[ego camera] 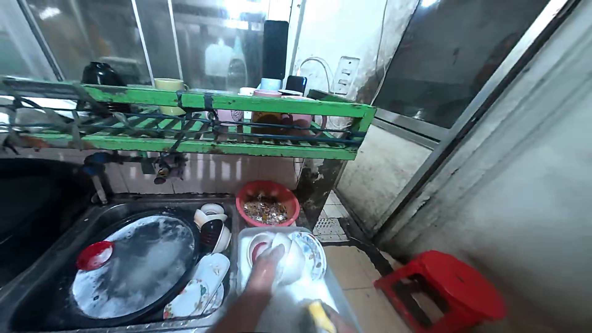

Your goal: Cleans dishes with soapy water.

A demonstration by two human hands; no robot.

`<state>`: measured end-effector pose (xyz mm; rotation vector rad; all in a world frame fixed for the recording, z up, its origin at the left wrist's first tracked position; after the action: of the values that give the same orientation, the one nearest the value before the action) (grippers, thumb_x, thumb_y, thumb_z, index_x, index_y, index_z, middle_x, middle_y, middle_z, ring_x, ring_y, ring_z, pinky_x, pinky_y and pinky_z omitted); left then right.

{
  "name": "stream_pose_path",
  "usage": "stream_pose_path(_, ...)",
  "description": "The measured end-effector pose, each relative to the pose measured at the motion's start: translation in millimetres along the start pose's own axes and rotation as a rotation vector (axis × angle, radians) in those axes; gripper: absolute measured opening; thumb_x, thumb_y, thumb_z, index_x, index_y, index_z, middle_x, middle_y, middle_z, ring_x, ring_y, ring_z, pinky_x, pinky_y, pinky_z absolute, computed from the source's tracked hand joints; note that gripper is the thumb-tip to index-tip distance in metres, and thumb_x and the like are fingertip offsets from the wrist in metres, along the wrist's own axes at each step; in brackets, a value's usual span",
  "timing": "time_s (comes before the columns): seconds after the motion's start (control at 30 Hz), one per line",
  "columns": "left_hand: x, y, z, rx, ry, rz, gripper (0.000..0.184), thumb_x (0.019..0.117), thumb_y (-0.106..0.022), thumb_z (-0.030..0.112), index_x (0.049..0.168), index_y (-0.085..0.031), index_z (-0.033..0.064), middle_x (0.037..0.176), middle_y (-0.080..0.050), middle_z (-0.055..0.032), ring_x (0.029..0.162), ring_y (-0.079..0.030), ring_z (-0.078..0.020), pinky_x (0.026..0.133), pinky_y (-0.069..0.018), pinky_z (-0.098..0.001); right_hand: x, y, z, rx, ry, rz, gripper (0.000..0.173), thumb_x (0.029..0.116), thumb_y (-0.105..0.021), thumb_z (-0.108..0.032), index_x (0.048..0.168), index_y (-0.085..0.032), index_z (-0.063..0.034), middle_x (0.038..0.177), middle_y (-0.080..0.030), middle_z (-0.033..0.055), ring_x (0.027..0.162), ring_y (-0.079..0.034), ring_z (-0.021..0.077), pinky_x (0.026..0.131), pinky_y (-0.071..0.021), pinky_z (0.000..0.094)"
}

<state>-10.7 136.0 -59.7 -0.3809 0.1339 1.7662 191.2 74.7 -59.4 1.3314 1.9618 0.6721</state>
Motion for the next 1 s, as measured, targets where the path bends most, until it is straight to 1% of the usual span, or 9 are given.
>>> stream_pose_path(0.17,-57,-5,12,0.088,-0.089,-0.125,0.042,0.0964,-0.064,0.008,0.135,-0.054,-0.0057,0.120,-0.067,-0.0176,0.108,-0.066,-0.0201,0.097,-0.0544,-0.0372,-21,39,-32,0.405,0.234,0.491,0.083,0.0794,-0.075,-0.007,0.144,-0.033,0.0241,0.129,-0.058,0.0378,0.117,-0.063,0.0320,0.104,-0.0496,0.0412)
stream_pose_path(0.27,-106,-28,36,0.509,-0.353,-0.254,0.037,0.0974,-0.057,0.001,0.129,-0.055,-0.0181,0.122,-0.064,-0.0321,0.118,-0.063,-0.0364,0.107,-0.0459,-0.0451,-10,48,-73,0.381,0.243,0.426,0.086,0.0798,-0.075,-0.010,0.149,-0.031,0.0186,0.138,-0.054,0.0362,0.126,-0.059,0.0356,0.109,-0.0465,0.0445)
stream_pose_path(0.43,-123,-30,47,0.625,-0.466,-0.316,0.038,0.0983,-0.060,0.006,0.128,-0.058,-0.0184,0.125,-0.062,-0.0341,0.121,-0.061,-0.0411,0.108,-0.0455,-0.0465,49,52,-59,0.618,-0.179,0.252,0.052,0.1047,-0.048,-0.004,0.154,-0.035,0.0044,0.147,-0.049,0.0274,0.132,-0.052,0.0304,0.111,-0.0415,0.0434)
stream_pose_path(0.57,-110,-4,52,0.749,-0.296,-0.312,0.033,0.0977,-0.059,0.003,0.125,-0.059,-0.0165,0.123,-0.064,-0.0316,0.120,-0.061,-0.0375,0.109,-0.0446,-0.0447,8,31,-104,0.334,0.335,0.440,0.066,0.0814,-0.077,-0.009,0.136,-0.052,0.0170,0.132,-0.063,0.0292,0.124,-0.063,0.0342,0.108,-0.0489,0.0467)
stream_pose_path(0.63,-112,3,54,0.802,-0.197,-0.359,0.040,0.0993,-0.060,0.005,0.133,-0.053,-0.0147,0.134,-0.059,-0.0287,0.130,-0.054,-0.0311,0.114,-0.0384,-0.0383,0,26,-117,0.270,0.510,0.465,0.068,0.0796,-0.081,-0.019,0.134,-0.057,0.0131,0.135,-0.064,0.0251,0.127,-0.062,0.0320,0.110,-0.0494,0.0465)
stream_pose_path(0.77,-119,22,31,0.456,-0.461,-0.200,0.041,0.0961,-0.056,-0.003,0.131,-0.049,-0.0225,0.128,-0.061,-0.0312,0.122,-0.061,-0.0261,0.109,-0.0455,-0.0354,50,39,-65,0.704,0.005,0.252,0.068,0.0913,-0.067,-0.005,0.152,-0.038,0.0027,0.138,-0.057,0.0243,0.123,-0.060,0.0268,0.104,-0.0497,0.0434)
stream_pose_path(0.87,-99,31,30,-0.026,-0.356,0.062,0.024,0.1015,-0.046,0.000,0.118,-0.058,-0.0125,0.102,-0.068,-0.0134,0.093,-0.066,-0.0086,0.087,-0.0555,-0.0259,21,29,-88,0.601,0.294,0.515,0.067,0.0818,-0.076,-0.015,0.139,-0.053,0.0092,0.127,-0.067,0.0205,0.116,-0.067,0.0214,0.102,-0.0533,0.0380)
stream_pose_path(0.93,-88,29,37,-0.164,-0.211,0.147,0.028,0.1054,-0.042,0.006,0.125,-0.058,-0.0081,0.109,-0.066,-0.0120,0.097,-0.064,-0.0101,0.089,-0.0539,-0.0292,5,17,-107,0.429,0.488,0.668,0.062,0.0808,-0.080,-0.025,0.132,-0.063,0.0051,0.128,-0.070,0.0161,0.117,-0.069,0.0228,0.102,-0.0553,0.0418)
stream_pose_path(1.0,-90,26,40,-0.142,-0.173,0.135,0.029,0.1052,-0.044,0.008,0.127,-0.058,-0.0053,0.107,-0.068,-0.0104,0.096,-0.066,-0.0100,0.088,-0.0556,-0.0300,11,19,-96,0.500,0.366,0.658,0.065,0.0790,-0.080,-0.019,0.133,-0.059,0.0112,0.123,-0.070,0.0228,0.114,-0.069,0.0272,0.101,-0.0545,0.0426)
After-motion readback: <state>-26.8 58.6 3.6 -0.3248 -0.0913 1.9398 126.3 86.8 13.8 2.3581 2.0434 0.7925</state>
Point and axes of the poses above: each hand's wrist, its own x-axis towards the middle knuckle, its own y-axis out of the back of the hand, z = x × y, the point moved 7 cm from there along x, towards the middle knuckle
